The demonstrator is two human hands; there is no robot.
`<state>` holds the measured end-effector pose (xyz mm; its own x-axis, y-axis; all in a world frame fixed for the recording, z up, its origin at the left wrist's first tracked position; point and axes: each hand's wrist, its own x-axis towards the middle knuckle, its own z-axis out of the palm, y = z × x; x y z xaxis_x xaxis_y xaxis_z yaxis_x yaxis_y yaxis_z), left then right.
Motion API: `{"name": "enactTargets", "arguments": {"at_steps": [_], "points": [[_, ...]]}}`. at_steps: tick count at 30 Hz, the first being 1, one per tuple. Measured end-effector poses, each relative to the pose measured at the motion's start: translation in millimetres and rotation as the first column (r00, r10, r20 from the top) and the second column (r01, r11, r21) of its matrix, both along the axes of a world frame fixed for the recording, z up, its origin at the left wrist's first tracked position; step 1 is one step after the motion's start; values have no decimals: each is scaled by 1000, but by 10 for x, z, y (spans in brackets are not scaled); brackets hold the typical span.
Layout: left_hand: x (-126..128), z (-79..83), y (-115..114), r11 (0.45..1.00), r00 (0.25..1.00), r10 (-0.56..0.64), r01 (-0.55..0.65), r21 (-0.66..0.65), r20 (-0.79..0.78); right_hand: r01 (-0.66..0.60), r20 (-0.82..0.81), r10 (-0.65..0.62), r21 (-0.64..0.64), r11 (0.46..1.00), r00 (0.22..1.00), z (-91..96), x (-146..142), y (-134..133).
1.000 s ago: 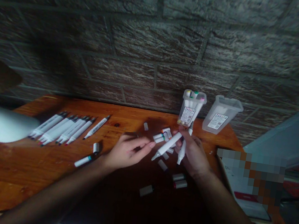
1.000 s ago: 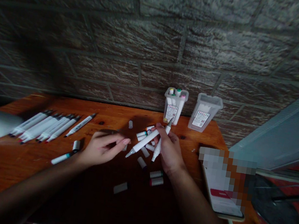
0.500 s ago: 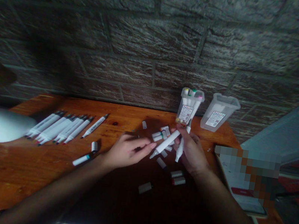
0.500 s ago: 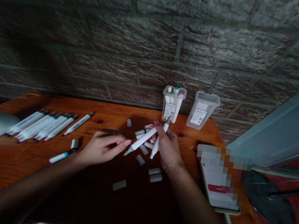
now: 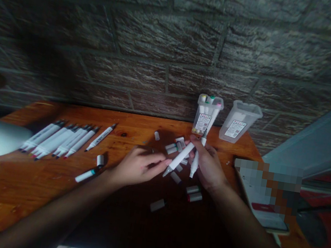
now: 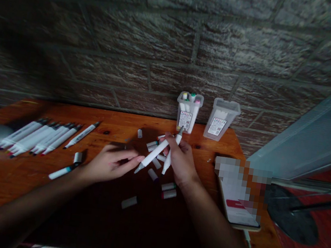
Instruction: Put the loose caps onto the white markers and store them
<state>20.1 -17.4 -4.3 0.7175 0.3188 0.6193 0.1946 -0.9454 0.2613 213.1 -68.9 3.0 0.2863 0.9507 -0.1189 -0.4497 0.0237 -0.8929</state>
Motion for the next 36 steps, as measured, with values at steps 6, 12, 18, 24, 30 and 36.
{"name": "enactTargets", "arguments": {"at_steps": [6, 12, 18, 24, 30, 36], "points": [[10, 5, -3, 1000, 1000, -1, 1, -7, -25, 17, 25, -16, -25, 1000, 1000, -42, 0, 3], [24, 6, -13, 1000, 997, -27, 27, -11, -66, 18, 77, -14, -58, 998, 997, -79, 5, 7], [32, 16, -41, 1000, 989, -30, 31, 5, -144, -7, 183, 15, -43, 999, 983, -97, -3, -3], [47, 50, -92, 998, 978, -48, 55, 32, -201, -29, 352, 43, -45, 999, 935, -55, -16, -35], [40, 34, -110, 994, 971, -75, 91, 57, -228, -81, 479, 96, -52, 995, 872, -60, -25, -73], [47, 25, -109, 994, 958, -67, 89, 66, -280, -87, 563, 109, -66, 994, 819, -14, -50, -77]]}}
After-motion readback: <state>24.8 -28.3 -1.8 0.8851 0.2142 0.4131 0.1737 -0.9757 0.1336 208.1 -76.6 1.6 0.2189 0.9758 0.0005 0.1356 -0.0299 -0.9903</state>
